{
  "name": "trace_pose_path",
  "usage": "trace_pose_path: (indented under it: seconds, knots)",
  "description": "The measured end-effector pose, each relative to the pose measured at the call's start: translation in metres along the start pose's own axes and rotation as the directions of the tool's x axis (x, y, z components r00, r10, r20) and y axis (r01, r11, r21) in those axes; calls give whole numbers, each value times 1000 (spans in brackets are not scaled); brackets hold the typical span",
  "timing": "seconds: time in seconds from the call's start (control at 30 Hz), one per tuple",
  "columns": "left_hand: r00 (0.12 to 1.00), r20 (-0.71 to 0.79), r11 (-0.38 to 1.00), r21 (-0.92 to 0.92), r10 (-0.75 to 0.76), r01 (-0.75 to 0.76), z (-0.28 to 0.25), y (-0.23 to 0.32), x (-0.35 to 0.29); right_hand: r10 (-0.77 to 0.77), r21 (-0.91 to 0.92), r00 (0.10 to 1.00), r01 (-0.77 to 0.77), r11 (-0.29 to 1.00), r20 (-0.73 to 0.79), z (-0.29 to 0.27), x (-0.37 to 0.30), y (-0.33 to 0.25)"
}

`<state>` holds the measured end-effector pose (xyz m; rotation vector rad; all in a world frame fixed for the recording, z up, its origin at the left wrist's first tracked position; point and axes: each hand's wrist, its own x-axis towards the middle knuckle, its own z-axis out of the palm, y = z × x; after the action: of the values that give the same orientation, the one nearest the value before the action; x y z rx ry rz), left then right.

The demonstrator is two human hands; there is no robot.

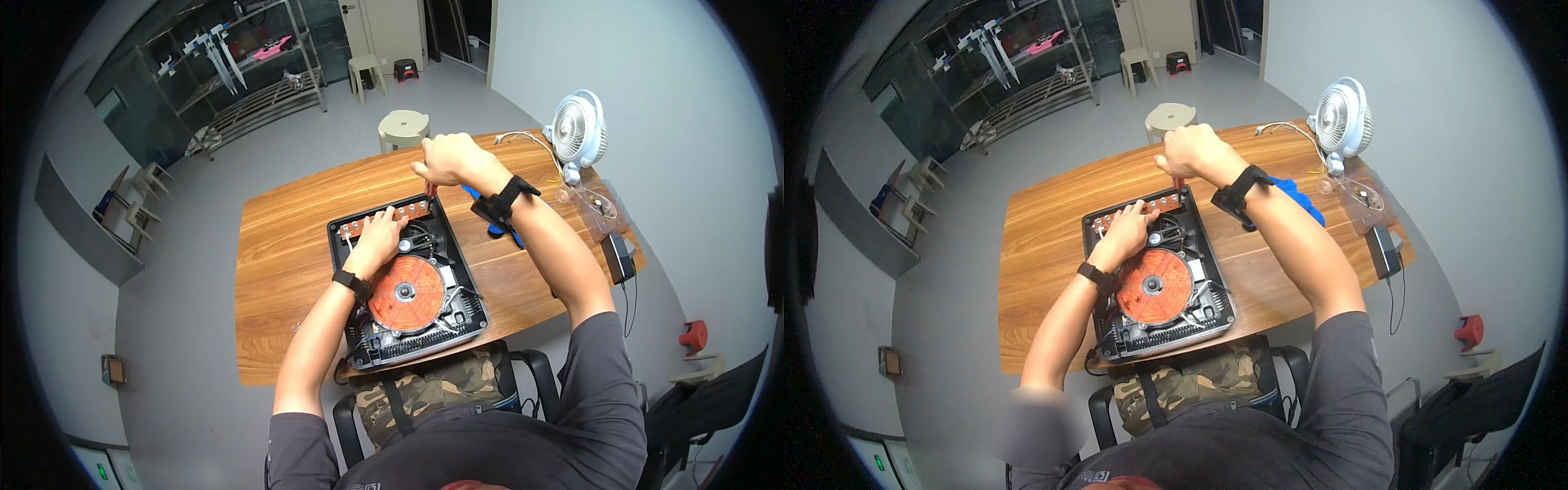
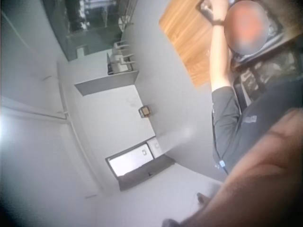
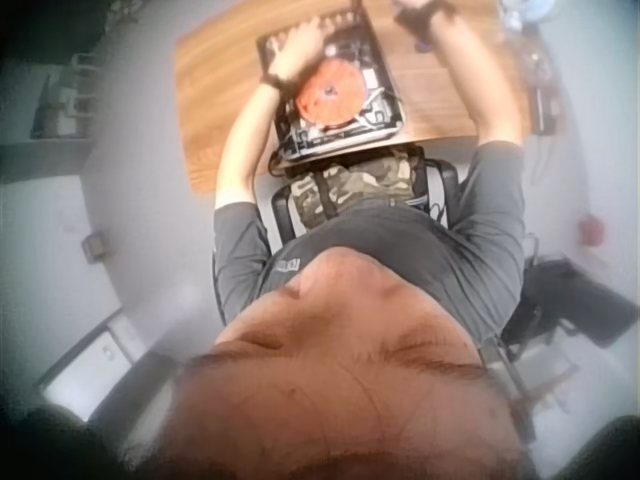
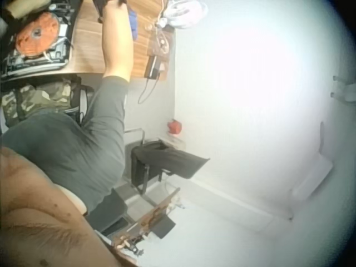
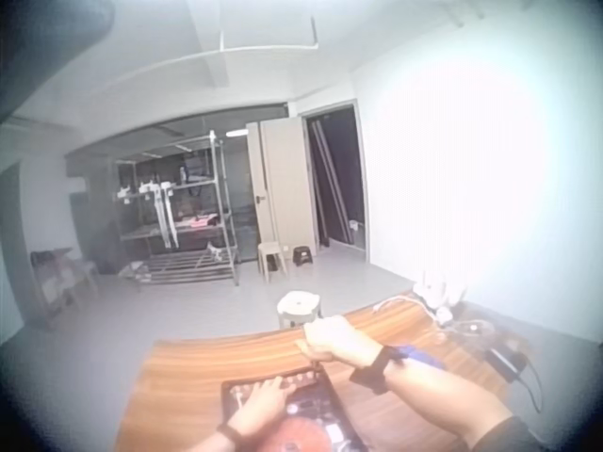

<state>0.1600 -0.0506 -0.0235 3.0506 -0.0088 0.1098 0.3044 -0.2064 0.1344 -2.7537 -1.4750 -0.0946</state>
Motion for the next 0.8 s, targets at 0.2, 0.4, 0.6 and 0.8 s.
trace_pose_path:
  seconds: [0.2, 0.4, 0.6, 0.8]
  knots:
    - [1000, -22, 1000, 8, 12, -12, 2, -1, 0, -77, 92, 996, 81, 992, -37, -1, -5, 2]
    - [1000, -8, 1000, 6, -4, 4, 0, 0, 1, -6, -72, 999, 10, 997, 44, -5, 0, -3]
    - [1000, 5, 1000, 5, -6, 6, 1, 1, 2, -56, 63, 996, 52, 997, 63, -8, -10, 8]
    - [1000, -9, 1000, 17, 0, 0, 2, 0, 1, -50, 75, 999, 50, 996, 1, -1, -6, 11]
